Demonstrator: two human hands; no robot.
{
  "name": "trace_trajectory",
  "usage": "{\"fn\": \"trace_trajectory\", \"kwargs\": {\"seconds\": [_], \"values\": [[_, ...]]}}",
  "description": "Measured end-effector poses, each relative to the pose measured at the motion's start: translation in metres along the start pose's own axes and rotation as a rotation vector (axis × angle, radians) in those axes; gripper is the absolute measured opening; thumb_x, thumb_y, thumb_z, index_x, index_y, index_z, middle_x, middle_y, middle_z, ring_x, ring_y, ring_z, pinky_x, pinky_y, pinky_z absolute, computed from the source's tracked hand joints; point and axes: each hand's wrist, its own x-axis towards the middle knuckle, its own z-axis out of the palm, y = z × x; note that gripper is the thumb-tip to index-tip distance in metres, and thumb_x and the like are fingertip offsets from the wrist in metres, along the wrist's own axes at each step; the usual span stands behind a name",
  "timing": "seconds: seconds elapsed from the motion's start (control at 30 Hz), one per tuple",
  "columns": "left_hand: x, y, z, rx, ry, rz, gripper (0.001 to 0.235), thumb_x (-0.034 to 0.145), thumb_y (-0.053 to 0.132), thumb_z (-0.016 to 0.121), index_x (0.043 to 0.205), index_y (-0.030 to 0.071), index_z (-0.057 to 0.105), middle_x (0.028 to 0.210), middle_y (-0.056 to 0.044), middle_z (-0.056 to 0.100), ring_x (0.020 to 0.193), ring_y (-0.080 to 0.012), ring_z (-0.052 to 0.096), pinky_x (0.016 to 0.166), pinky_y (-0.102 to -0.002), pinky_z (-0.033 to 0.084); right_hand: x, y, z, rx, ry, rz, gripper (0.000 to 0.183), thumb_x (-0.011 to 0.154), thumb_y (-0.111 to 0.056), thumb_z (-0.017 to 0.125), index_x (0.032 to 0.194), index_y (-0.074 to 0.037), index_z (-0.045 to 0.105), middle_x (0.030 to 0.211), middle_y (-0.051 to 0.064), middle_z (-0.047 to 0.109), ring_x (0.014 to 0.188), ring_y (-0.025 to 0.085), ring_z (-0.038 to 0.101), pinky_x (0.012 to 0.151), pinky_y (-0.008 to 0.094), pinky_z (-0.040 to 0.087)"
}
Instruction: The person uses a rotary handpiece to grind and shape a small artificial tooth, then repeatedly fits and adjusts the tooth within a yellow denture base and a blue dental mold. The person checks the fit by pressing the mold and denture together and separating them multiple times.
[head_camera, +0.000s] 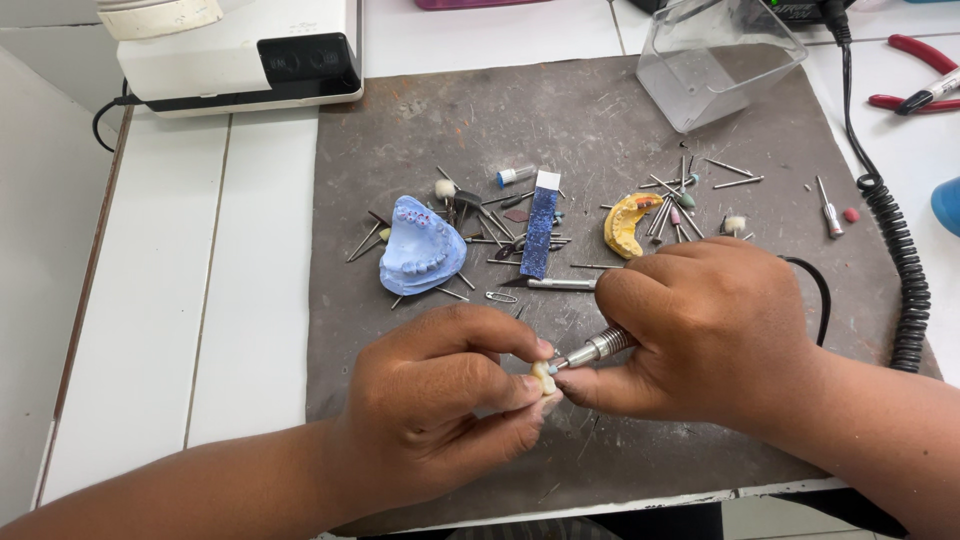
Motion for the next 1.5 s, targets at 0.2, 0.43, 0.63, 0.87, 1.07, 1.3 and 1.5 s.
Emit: {"fn": "trace_trajectory", "kwargs": {"seconds": [0.2, 0.43, 0.63, 0.87, 1.07, 1.3, 1.5], "values": [[-0.005, -0.006, 0.002, -0.074, 0.031, 0.026, 0.019, 0.095, 0.005, 0.082, 0.097, 0.007, 0.063, 0.120, -0.013, 0.070, 0.093, -0.0109, 0.074, 0.076, -0.022, 0.063, 0.002, 0.004, 0.000, -0.026, 0.040, -0.016, 0.058, 0.071, -0.063, 0.077, 0.055, -0.012, 0.056, 0.048, 0.003, 0.052, 0.044, 0.023, 0.057, 0.041, 0.040, 0.041], [-0.007, -0.035, 0.002, -0.285, 0.193, -0.134, 0.017, 0.100, 0.005, 0.074, 0.104, 0.004, 0.058, 0.112, -0.013, 0.071, 0.091, -0.0114, 0.064, 0.080, -0.027, 0.055, 0.005, 0.020, -0.002, 0.014, 0.045, 0.048, 0.058, 0.076, -0.064, 0.076, 0.058, -0.012, 0.058, 0.046, 0.002, 0.053, 0.041, 0.020, 0.055, 0.042, 0.037, 0.042], [0.004, -0.056, -0.005, -0.524, 0.235, -0.287, 0.016, 0.101, 0.010, 0.070, 0.109, 0.002, 0.059, 0.102, -0.013, 0.072, 0.083, -0.0091, 0.066, 0.072, -0.025, 0.057, 0.009, 0.038, 0.003, -0.019, -0.057, 0.263, 0.059, 0.083, -0.063, 0.074, 0.059, -0.011, 0.060, 0.046, 0.005, 0.054, 0.042, 0.023, 0.057, 0.044, 0.040, 0.042], [0.020, -0.059, -0.010, -0.359, 0.239, -0.219, 0.025, 0.104, 0.013, 0.065, 0.127, 0.003, 0.063, 0.111, -0.011, 0.073, 0.086, -0.0089, 0.066, 0.075, -0.025, 0.058, 0.010, 0.063, 0.000, 0.099, -0.084, 0.486, 0.034, 0.087, -0.040, 0.064, 0.089, -0.006, 0.068, 0.075, 0.014, 0.068, 0.072, 0.036, 0.067, 0.066, 0.049, 0.050], [0.023, -0.060, -0.023, -0.386, 0.271, -0.180, 0.016, 0.104, 0.012, 0.063, 0.118, 0.005, 0.064, 0.112, -0.008, 0.073, 0.091, -0.0123, 0.071, 0.081, -0.027, 0.058, 0.008, 0.081, -0.002, 0.213, -0.117, 0.531, 0.027, 0.092, -0.022, 0.053, 0.112, -0.007, 0.064, 0.104, 0.019, 0.070, 0.099, 0.037, 0.065, 0.084, 0.048, 0.048], [0.016, -0.062, -0.024, -0.565, 0.174, -0.185, 0.015, 0.105, 0.011, 0.065, 0.119, 0.004, 0.063, 0.113, -0.007, 0.068, 0.095, -0.0128, 0.065, 0.088, -0.029, 0.057, 0.006, 0.096, 0.000, 0.244, -0.206, 0.447, 0.032, 0.095, -0.021, 0.060, 0.124, -0.007, 0.058, 0.113, 0.019, 0.067, 0.106, 0.037, 0.063, 0.088, 0.047, 0.048], [0.009, -0.061, -0.019, -0.956, 0.143, -0.329, 0.019, 0.104, 0.012, 0.066, 0.121, 0.003, 0.061, 0.109, -0.008, 0.066, 0.092, -0.0153, 0.065, 0.087, -0.031, 0.056, 0.011, 0.095, 0.005, 0.237, -0.311, 0.537, 0.035, 0.093, -0.023, 0.067, 0.125, -0.009, 0.061, 0.111, 0.016, 0.071, 0.105, 0.033, 0.067, 0.089, 0.044, 0.051]]}}
